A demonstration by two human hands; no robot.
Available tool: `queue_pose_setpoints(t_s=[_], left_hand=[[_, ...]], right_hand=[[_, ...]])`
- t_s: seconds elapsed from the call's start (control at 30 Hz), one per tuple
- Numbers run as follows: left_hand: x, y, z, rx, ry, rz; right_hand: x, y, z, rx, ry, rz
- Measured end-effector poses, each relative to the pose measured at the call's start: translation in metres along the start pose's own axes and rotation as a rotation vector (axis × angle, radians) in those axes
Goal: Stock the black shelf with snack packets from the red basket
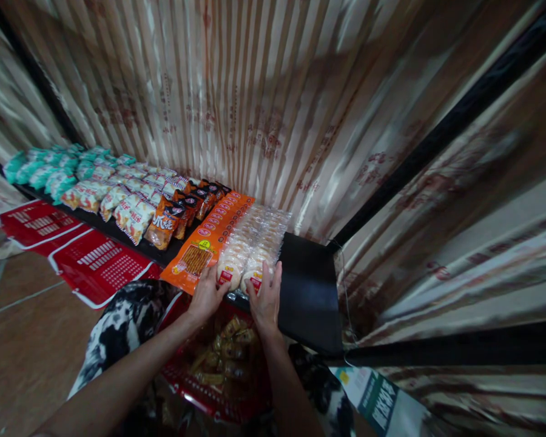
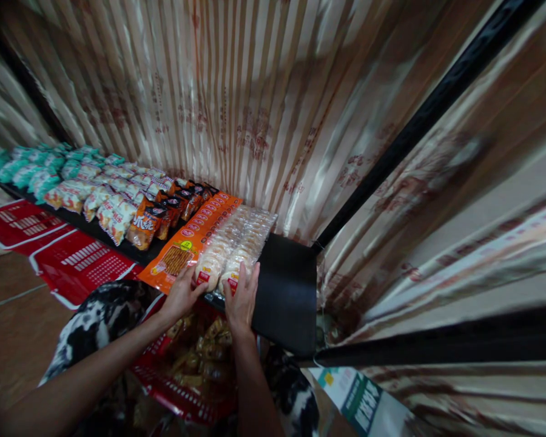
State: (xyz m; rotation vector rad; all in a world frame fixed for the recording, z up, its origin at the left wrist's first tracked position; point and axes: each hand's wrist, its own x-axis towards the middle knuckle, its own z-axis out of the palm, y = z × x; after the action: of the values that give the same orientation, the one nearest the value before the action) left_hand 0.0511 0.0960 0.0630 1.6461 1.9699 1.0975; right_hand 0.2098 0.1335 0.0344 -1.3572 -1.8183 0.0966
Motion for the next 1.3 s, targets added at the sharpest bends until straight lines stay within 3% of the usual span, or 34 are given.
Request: queue_pose_setpoints(t_s=[0.57, 0.8, 1.03, 1.3], left_hand=[[0.003, -0.003, 0.009, 0.015, 0.064, 0.032], [0.001, 0.000, 0.006, 0.010, 0.038, 0.024], [0.000, -0.002, 0.005, 0.004, 0.018, 0.014], [-0.005, -0.003, 0.005, 0.077, 0.199, 0.109]], right_hand=[[0.001, -0.007, -0.006, -0.179, 0.053, -0.051], [-0.001, -0.019, -0.006, -0.239, 0.027, -0.140], [-0.001, -0.020, -0.004, -0.239, -0.010, -0.133], [0.000, -0.022, -0.006, -0.251, -0.008, -0.133]])
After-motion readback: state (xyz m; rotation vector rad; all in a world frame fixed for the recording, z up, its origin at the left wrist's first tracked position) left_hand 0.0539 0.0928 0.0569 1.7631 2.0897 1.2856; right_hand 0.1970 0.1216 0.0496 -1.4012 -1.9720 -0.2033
